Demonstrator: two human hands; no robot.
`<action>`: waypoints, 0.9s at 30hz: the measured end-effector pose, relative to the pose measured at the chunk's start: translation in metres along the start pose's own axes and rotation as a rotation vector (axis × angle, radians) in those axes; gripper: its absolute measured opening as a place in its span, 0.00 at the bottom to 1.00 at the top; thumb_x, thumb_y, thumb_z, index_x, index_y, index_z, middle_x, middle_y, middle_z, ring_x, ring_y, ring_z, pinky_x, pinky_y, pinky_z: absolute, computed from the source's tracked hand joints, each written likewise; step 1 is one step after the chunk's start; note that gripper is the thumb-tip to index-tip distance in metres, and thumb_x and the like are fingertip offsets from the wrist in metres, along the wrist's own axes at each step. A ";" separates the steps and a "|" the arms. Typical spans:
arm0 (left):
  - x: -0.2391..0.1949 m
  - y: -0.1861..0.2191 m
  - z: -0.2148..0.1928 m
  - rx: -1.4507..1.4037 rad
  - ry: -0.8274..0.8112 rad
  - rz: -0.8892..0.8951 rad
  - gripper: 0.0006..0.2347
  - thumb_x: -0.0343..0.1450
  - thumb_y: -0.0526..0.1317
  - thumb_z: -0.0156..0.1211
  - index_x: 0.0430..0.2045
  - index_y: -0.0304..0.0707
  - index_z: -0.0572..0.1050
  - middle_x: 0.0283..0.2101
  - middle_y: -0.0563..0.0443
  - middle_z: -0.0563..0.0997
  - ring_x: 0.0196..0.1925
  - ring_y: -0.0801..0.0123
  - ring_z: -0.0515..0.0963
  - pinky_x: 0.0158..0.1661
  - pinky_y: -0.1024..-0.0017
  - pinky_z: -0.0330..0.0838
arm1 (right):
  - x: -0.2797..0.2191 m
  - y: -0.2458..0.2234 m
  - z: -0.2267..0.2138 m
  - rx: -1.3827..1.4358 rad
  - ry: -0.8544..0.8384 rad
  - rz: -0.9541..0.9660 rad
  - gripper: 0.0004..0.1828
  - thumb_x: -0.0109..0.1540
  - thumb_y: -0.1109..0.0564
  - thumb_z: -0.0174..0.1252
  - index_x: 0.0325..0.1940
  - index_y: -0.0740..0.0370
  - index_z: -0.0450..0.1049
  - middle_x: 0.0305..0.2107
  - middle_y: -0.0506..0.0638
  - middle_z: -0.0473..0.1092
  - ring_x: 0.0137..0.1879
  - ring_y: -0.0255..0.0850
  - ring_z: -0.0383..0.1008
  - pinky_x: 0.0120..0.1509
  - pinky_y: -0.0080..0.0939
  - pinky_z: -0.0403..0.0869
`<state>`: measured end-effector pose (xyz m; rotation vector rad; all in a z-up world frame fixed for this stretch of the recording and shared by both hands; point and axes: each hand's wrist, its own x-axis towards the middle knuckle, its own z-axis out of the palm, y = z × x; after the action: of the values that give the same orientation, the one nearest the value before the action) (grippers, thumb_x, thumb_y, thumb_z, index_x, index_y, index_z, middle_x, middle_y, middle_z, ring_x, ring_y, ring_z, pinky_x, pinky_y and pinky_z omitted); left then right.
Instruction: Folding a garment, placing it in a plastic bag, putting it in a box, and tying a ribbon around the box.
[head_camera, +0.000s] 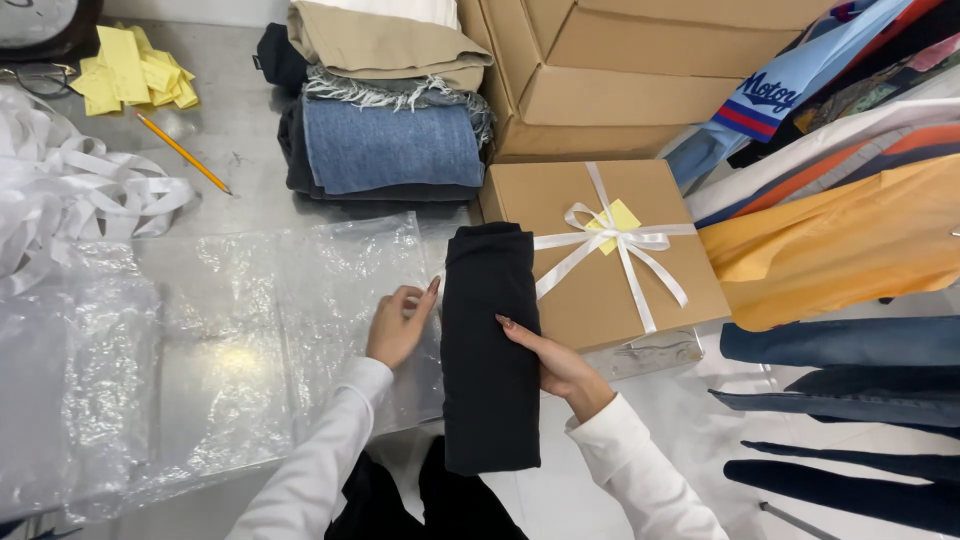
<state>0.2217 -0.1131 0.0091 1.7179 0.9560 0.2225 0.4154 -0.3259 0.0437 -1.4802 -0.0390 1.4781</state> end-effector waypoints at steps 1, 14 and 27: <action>0.005 -0.011 0.011 -0.006 0.007 -0.004 0.23 0.79 0.61 0.54 0.52 0.42 0.79 0.51 0.33 0.82 0.52 0.41 0.86 0.51 0.53 0.82 | -0.010 -0.012 0.000 -0.009 -0.003 0.003 0.53 0.65 0.35 0.68 0.84 0.63 0.56 0.72 0.78 0.59 0.77 0.64 0.63 0.74 0.69 0.65; 0.061 -0.108 0.133 0.973 0.629 0.064 0.17 0.71 0.55 0.60 0.39 0.45 0.65 0.36 0.51 0.71 0.39 0.55 0.82 0.33 0.61 0.83 | -0.022 -0.062 -0.048 -0.077 0.073 -0.053 0.60 0.61 0.39 0.74 0.86 0.65 0.49 0.73 0.82 0.55 0.77 0.70 0.61 0.68 0.80 0.64; 0.027 -0.056 0.113 0.928 0.191 -0.003 0.24 0.80 0.60 0.45 0.66 0.51 0.57 0.49 0.45 0.71 0.52 0.48 0.80 0.46 0.54 0.87 | -0.022 -0.060 -0.046 -0.085 0.082 -0.034 0.61 0.57 0.40 0.78 0.83 0.69 0.53 0.69 0.79 0.62 0.72 0.67 0.68 0.65 0.74 0.70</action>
<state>0.2780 -0.1717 -0.0906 2.5658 1.3177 -0.0903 0.4805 -0.3373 0.0863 -1.5995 -0.0777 1.4024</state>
